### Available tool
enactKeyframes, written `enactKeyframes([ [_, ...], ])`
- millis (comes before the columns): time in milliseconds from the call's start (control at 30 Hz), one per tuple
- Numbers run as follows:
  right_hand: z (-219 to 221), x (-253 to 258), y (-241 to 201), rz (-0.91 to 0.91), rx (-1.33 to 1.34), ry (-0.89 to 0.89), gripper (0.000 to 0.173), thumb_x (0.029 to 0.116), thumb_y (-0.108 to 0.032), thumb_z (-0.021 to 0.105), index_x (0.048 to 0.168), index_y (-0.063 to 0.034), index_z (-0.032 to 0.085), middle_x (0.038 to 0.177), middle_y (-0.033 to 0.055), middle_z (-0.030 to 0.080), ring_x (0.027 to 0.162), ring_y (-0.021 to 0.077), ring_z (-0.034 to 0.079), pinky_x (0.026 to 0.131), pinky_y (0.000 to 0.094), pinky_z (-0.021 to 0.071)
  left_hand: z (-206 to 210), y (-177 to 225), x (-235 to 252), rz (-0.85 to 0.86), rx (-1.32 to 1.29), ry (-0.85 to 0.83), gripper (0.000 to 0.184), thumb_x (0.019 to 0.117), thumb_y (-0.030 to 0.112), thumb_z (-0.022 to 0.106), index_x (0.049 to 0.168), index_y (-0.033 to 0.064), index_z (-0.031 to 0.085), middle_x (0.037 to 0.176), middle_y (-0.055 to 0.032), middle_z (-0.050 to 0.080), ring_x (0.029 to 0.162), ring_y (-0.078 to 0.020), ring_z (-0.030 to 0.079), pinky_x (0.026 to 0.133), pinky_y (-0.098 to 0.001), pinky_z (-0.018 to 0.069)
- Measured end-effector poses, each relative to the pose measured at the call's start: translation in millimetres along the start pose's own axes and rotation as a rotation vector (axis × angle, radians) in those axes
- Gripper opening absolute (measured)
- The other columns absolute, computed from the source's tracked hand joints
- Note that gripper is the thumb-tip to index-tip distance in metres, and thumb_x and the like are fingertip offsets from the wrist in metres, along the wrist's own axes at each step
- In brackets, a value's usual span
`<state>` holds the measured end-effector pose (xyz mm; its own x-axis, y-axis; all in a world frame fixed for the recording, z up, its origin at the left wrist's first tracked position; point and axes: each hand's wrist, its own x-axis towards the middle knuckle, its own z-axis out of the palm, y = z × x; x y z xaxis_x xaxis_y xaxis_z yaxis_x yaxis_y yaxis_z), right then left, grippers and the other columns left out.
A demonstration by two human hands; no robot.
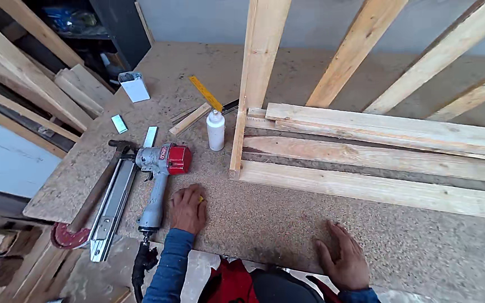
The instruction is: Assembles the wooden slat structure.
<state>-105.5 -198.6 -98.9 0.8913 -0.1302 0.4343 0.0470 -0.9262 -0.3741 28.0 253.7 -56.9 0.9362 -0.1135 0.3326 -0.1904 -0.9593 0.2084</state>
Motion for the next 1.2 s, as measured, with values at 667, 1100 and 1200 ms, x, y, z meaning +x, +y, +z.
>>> enactKeyframes([
  [667,-6.4,-0.1,-10.9,0.225,0.071,0.03,0.059,0.0887,-0.048,0.07,0.137,-0.0146,0.065,0.14,0.0072,0.065,0.134,0.0273,0.058,0.112,0.0541,0.0469,25.2,50.7,-10.7,-0.027,-1.08,-0.137,0.065,0.11,0.049,0.026,0.113,-0.0012,0.068,0.1,-0.01,0.077,0.091,-0.0219,0.075,0.083,-0.0435,0.0644],
  [1100,-8.6,25.5,-92.8,0.378,1.126,-0.466,0.03,0.0957,-0.021,0.074,0.118,-0.0021,0.067,0.102,0.0052,0.076,0.09,0.0183,0.074,0.083,0.0385,0.0639,8.4,168.6,-22.0,0.287,-0.57,-0.758,0.083,0.0826,0.079,0.062,0.129,0.0099,0.062,0.099,-0.0004,0.073,0.086,-0.0137,0.072,0.074,-0.0412,0.0623],
  [1200,-4.2,19.7,-85.0,0.326,1.141,-0.484,0.035,0.0933,-0.016,0.076,0.123,-0.0023,0.064,0.104,0.0061,0.074,0.09,0.0184,0.073,0.081,0.0381,0.0638,9.7,172.5,-16.5,0.365,-0.492,-0.709,0.085,0.0821,0.083,0.059,0.129,0.012,0.064,0.106,-0.0039,0.072,0.092,-0.0174,0.071,0.076,-0.0434,0.0624],
])
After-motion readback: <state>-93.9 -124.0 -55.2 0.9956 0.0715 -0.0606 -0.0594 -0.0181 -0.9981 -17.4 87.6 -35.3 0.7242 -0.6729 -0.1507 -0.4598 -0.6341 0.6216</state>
